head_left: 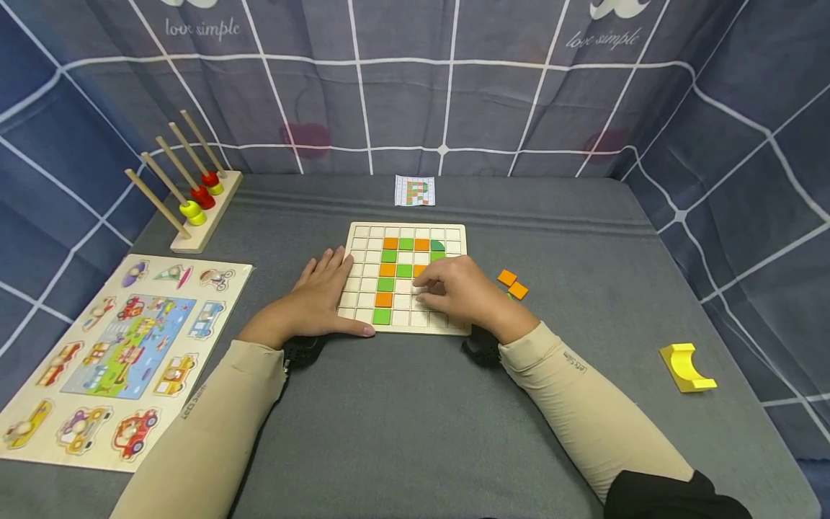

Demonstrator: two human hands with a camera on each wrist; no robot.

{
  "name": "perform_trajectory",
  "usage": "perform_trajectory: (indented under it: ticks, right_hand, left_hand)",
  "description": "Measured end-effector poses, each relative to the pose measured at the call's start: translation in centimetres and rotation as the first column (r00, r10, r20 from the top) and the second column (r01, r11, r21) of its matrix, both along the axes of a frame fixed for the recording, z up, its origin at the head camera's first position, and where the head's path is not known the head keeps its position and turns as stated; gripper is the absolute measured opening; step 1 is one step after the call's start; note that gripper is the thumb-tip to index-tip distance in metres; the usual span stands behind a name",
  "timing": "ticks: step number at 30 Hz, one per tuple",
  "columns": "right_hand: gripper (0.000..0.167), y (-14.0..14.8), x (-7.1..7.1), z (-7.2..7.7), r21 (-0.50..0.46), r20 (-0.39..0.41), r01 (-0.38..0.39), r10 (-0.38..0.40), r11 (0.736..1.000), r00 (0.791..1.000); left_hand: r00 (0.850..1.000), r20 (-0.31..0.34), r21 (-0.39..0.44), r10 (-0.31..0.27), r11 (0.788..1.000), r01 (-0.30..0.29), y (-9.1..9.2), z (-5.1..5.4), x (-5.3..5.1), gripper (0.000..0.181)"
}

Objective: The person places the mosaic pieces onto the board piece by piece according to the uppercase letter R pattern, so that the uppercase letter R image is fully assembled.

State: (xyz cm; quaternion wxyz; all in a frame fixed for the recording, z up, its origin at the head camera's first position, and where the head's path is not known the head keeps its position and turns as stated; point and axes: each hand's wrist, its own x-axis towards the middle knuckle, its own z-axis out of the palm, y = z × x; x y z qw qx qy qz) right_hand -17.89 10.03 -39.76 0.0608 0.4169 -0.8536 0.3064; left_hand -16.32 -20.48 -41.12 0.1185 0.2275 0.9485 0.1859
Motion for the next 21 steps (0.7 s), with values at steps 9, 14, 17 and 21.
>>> perform_trajectory:
  ticks: [9,14,17,21]
  right_hand:
    - [0.018,4.7,-0.7,-0.5,-0.030,0.035,0.139,-0.138,0.990,0.990]
    - [0.022,7.1,-0.9,-0.5,0.007,0.029,0.230,-0.230,0.973,0.973]
    - [0.024,8.4,-1.0,-0.6,0.020,0.032,0.267,-0.268,0.963,0.963]
    - [0.027,9.9,-1.1,-0.7,0.031,0.048,0.306,-0.308,0.951,0.950]
  left_hand:
    - [1.000,-0.010,-0.025,-0.001,1.000,0.001,0.1,0.0,-0.1,0.147]
    - [1.000,-0.006,-0.027,0.001,1.000,-0.002,0.0,0.0,0.0,0.147]
    - [1.000,-0.009,-0.028,0.003,1.000,-0.003,0.1,0.1,0.0,0.147]
    - [1.000,-0.010,-0.027,0.001,1.000,-0.001,0.1,0.1,-0.1,0.147]
